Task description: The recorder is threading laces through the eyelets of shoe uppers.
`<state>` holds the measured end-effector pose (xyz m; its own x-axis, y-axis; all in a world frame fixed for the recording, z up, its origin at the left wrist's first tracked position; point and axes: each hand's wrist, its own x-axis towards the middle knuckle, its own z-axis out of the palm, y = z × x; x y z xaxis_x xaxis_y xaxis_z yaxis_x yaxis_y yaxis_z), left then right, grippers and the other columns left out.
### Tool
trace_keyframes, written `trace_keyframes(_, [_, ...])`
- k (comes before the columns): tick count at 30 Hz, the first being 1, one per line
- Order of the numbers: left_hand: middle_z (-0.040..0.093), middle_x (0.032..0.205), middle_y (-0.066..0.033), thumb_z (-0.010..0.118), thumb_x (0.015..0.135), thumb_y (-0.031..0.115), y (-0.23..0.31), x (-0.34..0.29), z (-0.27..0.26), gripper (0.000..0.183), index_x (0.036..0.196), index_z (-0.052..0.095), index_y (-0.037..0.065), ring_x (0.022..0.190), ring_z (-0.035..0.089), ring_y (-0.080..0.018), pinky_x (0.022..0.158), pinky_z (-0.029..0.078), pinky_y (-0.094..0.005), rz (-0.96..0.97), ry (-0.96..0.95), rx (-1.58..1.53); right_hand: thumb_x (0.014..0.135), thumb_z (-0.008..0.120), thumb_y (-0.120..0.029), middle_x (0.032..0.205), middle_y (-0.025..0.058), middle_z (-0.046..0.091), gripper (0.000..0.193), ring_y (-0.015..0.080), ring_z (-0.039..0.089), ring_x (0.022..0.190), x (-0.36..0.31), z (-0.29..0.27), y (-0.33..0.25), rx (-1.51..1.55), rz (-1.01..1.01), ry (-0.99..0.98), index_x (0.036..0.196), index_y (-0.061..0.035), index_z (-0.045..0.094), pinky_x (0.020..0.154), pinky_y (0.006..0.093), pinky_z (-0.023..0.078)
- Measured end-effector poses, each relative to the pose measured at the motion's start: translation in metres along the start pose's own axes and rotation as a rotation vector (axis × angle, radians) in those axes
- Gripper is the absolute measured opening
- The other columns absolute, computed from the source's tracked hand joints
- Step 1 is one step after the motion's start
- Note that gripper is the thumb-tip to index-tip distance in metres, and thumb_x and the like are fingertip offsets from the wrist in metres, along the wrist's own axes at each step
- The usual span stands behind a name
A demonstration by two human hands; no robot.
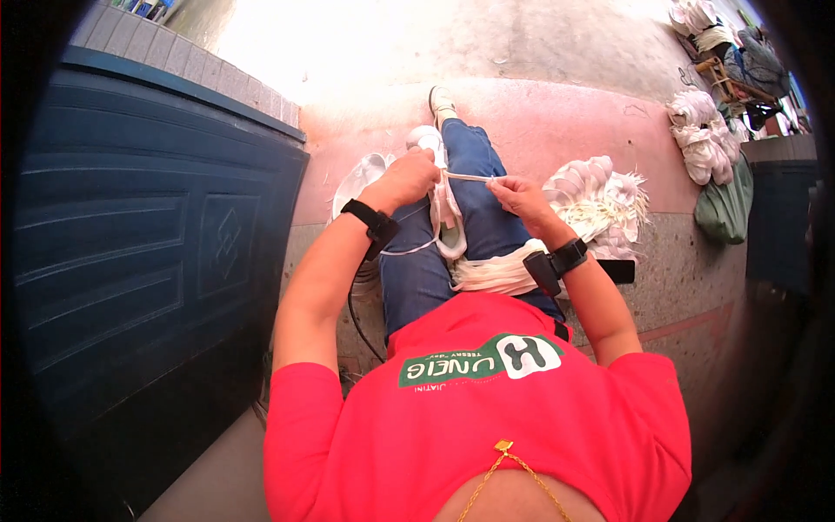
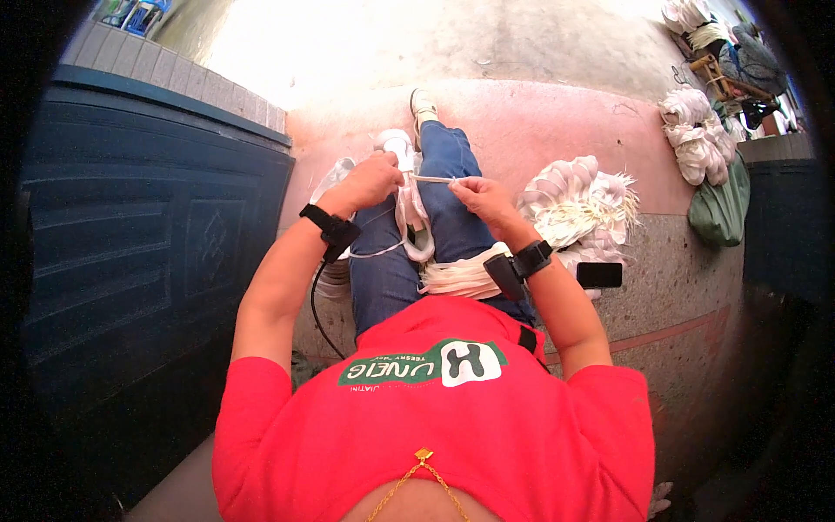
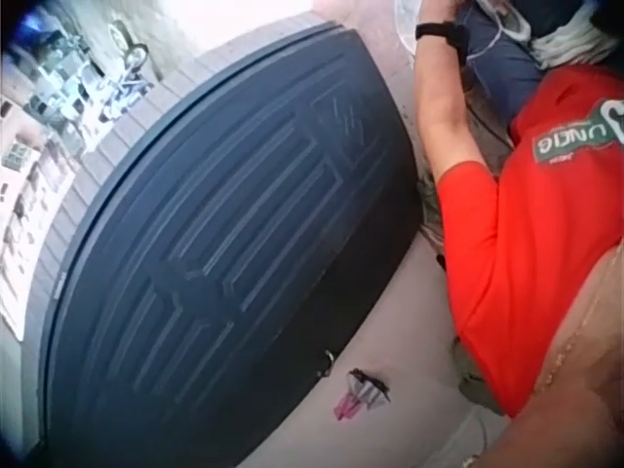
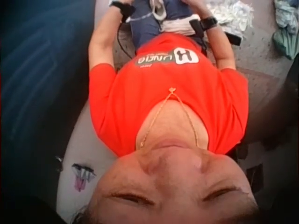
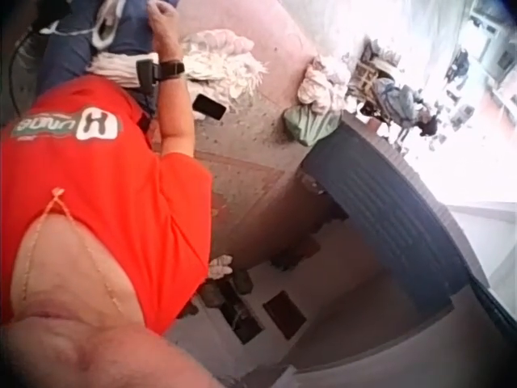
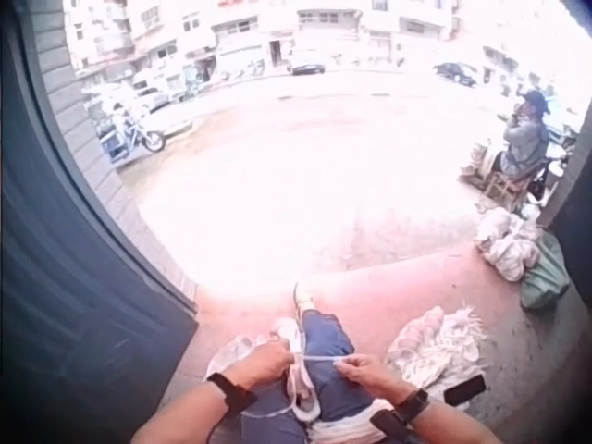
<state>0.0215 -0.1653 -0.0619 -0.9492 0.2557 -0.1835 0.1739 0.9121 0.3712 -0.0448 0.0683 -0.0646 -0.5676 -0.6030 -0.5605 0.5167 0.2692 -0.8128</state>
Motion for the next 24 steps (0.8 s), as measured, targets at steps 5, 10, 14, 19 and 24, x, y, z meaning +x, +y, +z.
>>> trace_keyframes(5, [0.061,0.073,-0.0113,0.058,0.073,0.014,0.002,0.012,0.000,0.013,0.076,0.064,0.003,0.067,0.058,-0.0217,0.061,0.046,-0.0330,-0.322,0.211,-0.478,0.082,0.058,-0.025,0.070,-0.0074,0.050,0.024,0.0010,0.041,0.062,0.014,0.008,-0.005,-0.012,-0.053,-0.016,0.090,-0.0027,0.061,0.052,0.0163,0.032])
trace_keyframes(10, [0.062,0.069,-0.0123,0.059,0.075,0.014,0.030,0.017,0.010,0.015,0.079,0.064,0.000,0.062,0.057,-0.0148,0.058,0.045,-0.0286,-0.521,0.496,-1.013,0.081,0.058,-0.021,0.071,-0.0054,0.053,0.022,0.0019,0.042,0.059,0.029,0.031,-0.014,0.025,-0.094,0.028,0.089,-0.0009,0.061,0.050,0.0172,0.033])
trace_keyframes(14, [0.062,0.072,-0.0151,0.058,0.077,0.016,0.044,0.018,0.003,0.019,0.084,0.062,-0.002,0.065,0.060,-0.0191,0.060,0.046,-0.0290,-0.451,0.574,-0.881,0.082,0.057,-0.020,0.072,-0.0047,0.053,0.020,0.0019,0.043,0.061,0.039,0.044,-0.017,0.124,-0.191,0.025,0.087,-0.0007,0.061,0.052,0.0169,0.033])
trace_keyframes(19, [0.063,0.074,-0.0121,0.057,0.080,0.013,0.044,0.015,-0.002,0.018,0.087,0.062,-0.002,0.067,0.059,-0.0150,0.061,0.045,-0.0257,-0.361,0.655,-0.633,0.084,0.055,-0.017,0.073,-0.0047,0.053,0.019,0.0017,0.043,0.063,0.040,0.050,-0.020,0.213,-0.312,0.069,0.089,0.0002,0.060,0.054,0.0160,0.034])
trace_keyframes(24, [0.060,0.074,-0.0157,0.057,0.079,0.015,0.057,0.011,-0.005,0.017,0.086,0.062,0.000,0.068,0.057,-0.0227,0.061,0.045,-0.0306,-0.373,0.645,-0.661,0.085,0.054,-0.016,0.077,-0.0036,0.054,0.020,0.0023,0.045,0.066,0.037,0.052,-0.027,0.259,-0.320,0.035,0.095,0.0008,0.059,0.057,0.0158,0.037])
